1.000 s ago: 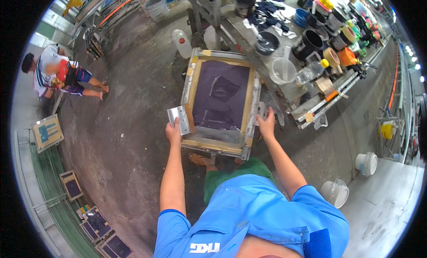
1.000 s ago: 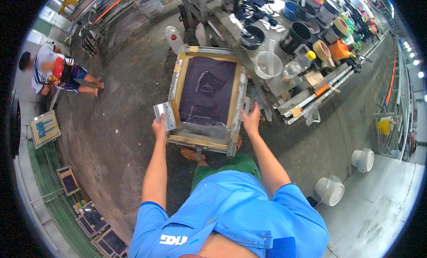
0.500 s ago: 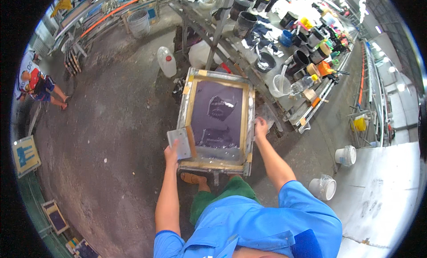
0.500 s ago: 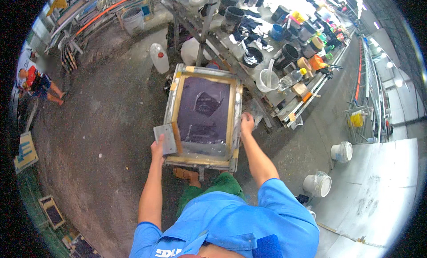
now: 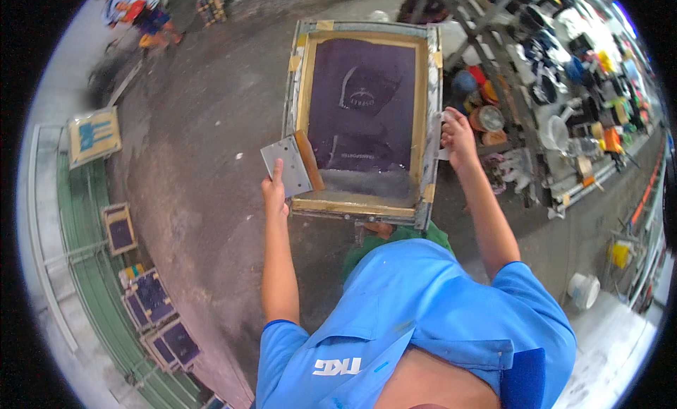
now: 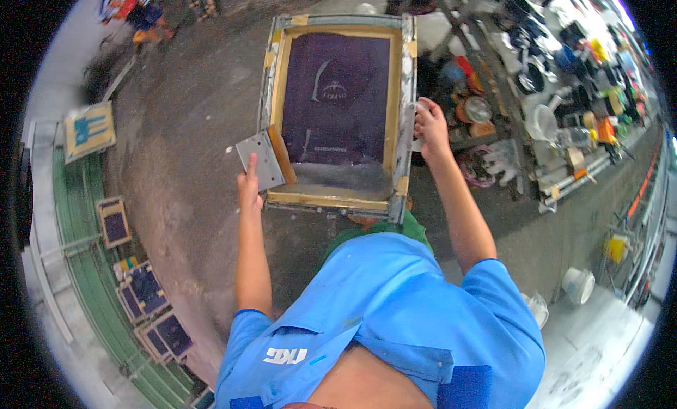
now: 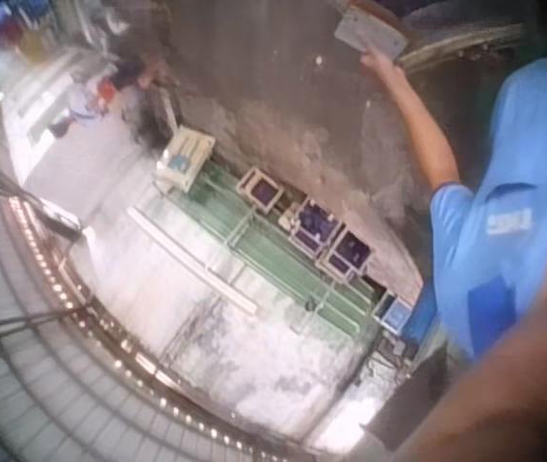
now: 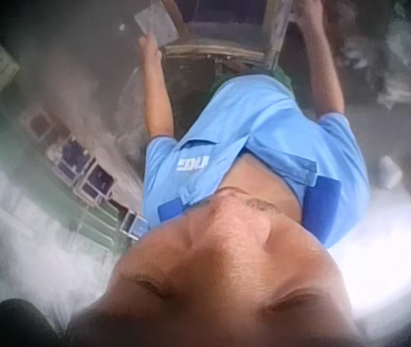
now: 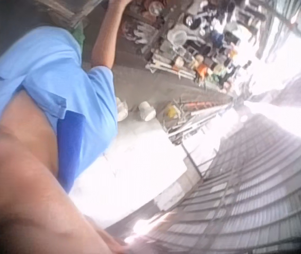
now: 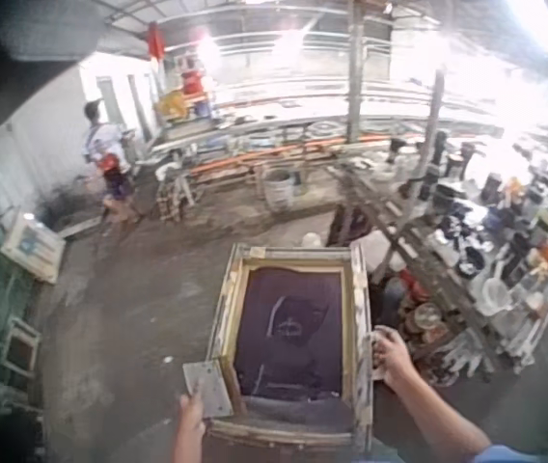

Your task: The person pours ink onto a screen printing frame and uses a squeegee to spread the ink across the mesh. They then move the frame to a conveyor belt and continue pulling the squeegee to transfer the ink onto a garment below.

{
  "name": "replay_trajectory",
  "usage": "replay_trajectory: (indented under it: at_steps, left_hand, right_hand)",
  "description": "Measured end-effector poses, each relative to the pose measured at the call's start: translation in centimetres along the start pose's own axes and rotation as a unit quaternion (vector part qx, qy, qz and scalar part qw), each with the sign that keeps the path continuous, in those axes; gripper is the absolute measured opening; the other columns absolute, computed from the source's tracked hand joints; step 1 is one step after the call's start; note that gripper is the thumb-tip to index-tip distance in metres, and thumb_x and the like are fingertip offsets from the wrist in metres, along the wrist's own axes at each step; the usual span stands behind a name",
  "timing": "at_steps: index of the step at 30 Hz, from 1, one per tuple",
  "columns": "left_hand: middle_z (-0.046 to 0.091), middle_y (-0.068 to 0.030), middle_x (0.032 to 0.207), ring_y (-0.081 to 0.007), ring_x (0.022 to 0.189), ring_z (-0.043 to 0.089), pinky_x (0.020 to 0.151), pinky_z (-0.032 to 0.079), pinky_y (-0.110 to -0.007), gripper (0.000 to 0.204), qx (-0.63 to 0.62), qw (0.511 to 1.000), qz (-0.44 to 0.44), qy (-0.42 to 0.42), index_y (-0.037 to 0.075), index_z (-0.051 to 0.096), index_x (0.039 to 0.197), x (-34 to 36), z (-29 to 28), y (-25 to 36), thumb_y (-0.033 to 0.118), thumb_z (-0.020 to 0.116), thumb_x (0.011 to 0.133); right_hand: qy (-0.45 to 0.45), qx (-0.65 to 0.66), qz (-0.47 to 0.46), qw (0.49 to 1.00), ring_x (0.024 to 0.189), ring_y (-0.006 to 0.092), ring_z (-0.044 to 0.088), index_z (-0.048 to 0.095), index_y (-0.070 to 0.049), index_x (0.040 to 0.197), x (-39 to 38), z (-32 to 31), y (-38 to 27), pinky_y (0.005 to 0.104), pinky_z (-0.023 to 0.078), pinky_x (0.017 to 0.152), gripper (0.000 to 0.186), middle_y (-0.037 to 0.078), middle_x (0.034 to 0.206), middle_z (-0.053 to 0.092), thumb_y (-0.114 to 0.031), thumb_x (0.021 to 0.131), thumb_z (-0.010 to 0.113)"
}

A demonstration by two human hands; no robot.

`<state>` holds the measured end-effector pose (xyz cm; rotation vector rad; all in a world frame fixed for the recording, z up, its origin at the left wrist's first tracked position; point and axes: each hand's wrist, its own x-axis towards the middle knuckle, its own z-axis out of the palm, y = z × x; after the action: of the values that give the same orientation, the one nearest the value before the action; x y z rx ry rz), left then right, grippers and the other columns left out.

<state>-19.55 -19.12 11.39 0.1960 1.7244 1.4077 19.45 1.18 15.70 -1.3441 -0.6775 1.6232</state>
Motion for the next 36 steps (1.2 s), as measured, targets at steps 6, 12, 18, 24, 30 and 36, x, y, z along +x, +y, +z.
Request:
replay_trajectory:
  at_steps: [6, 12, 18, 24, 30, 36]
  left_hand:
    - [0.063, -0.0157, 0.123, -0.0223, 0.114, 0.059, 0.100, 0.045, -0.039, 0.077, 0.028, 0.993, 0.045, 0.103, -0.009, 0.058, 0.127, -0.5, -4.6, 2.4, 0.054, 0.075, 0.085]
    - [0.059, -0.0168, 0.130, -0.0265, 0.121, 0.055, 0.107, 0.039, -0.041, 0.075, -0.018, 0.986, 0.031, 0.160, -0.007, 0.056, 0.128, 4.5, -6.9, 3.3, 0.052, 0.076, 0.085]
    - [0.066, -0.0119, 0.115, -0.0217, 0.106, 0.060, 0.093, 0.047, -0.039, 0.064, -0.020, 0.974, 0.065, 0.216, -0.006, 0.064, 0.117, 14.9, -6.0, 11.4, 0.050, 0.075, 0.086]
    - [0.067, -0.0114, 0.112, -0.0220, 0.101, 0.062, 0.090, 0.049, -0.038, 0.062, -0.052, 0.964, 0.118, 0.232, -0.006, 0.065, 0.116, 25.7, -5.6, 15.0, 0.049, 0.074, 0.087]
    - [0.067, -0.0139, 0.117, -0.0229, 0.104, 0.064, 0.090, 0.050, -0.038, 0.064, -0.093, 0.979, 0.075, 0.163, -0.007, 0.062, 0.122, 36.3, -3.2, 18.7, 0.047, 0.073, 0.089]
    - [0.066, -0.0163, 0.112, -0.0224, 0.098, 0.064, 0.088, 0.051, -0.038, 0.068, -0.003, 0.984, 0.054, 0.170, -0.010, 0.060, 0.119, 49.6, 1.4, 25.3, 0.050, 0.073, 0.088]
  right_hand:
    - [-0.082, -0.042, 0.033, 0.995, 0.062, 0.0052, 0.043, 0.051, -0.013, 0.134, 1.4, 7.3, -0.9, 0.0224, 0.035, 0.054, 0.040, -0.006, 0.076, 0.048, -0.018, 0.096, 0.063]
    - [-0.114, -0.066, 0.034, 0.991, 0.065, 0.0070, 0.050, 0.052, -0.013, 0.135, 7.5, 14.8, 2.8, 0.0242, 0.039, 0.055, 0.042, -0.003, 0.085, 0.058, -0.015, 0.094, 0.062]
    - [-0.143, -0.030, 0.034, 0.989, 0.060, 0.0057, 0.042, 0.049, -0.015, 0.135, 16.5, 26.9, 2.0, 0.0224, 0.034, 0.052, 0.043, -0.005, 0.080, 0.051, -0.006, 0.094, 0.057]
    - [-0.186, 0.020, -0.016, 0.982, 0.057, 0.0030, 0.042, 0.057, -0.014, 0.127, 24.8, 36.2, -0.9, 0.0206, 0.033, 0.049, 0.039, -0.007, 0.075, 0.053, -0.012, 0.090, 0.068]
    - [-0.133, -0.009, 0.000, 0.991, 0.060, 0.0020, 0.043, 0.067, -0.011, 0.106, 33.1, 41.0, -3.8, 0.0212, 0.034, 0.054, 0.019, -0.007, 0.076, 0.057, -0.020, 0.091, 0.073]
    - [-0.085, -0.010, -0.054, 0.995, 0.067, 0.0024, 0.047, 0.069, -0.009, 0.102, 42.0, 47.1, -6.9, 0.0202, 0.038, 0.062, 0.016, -0.007, 0.081, 0.061, -0.021, 0.092, 0.073]
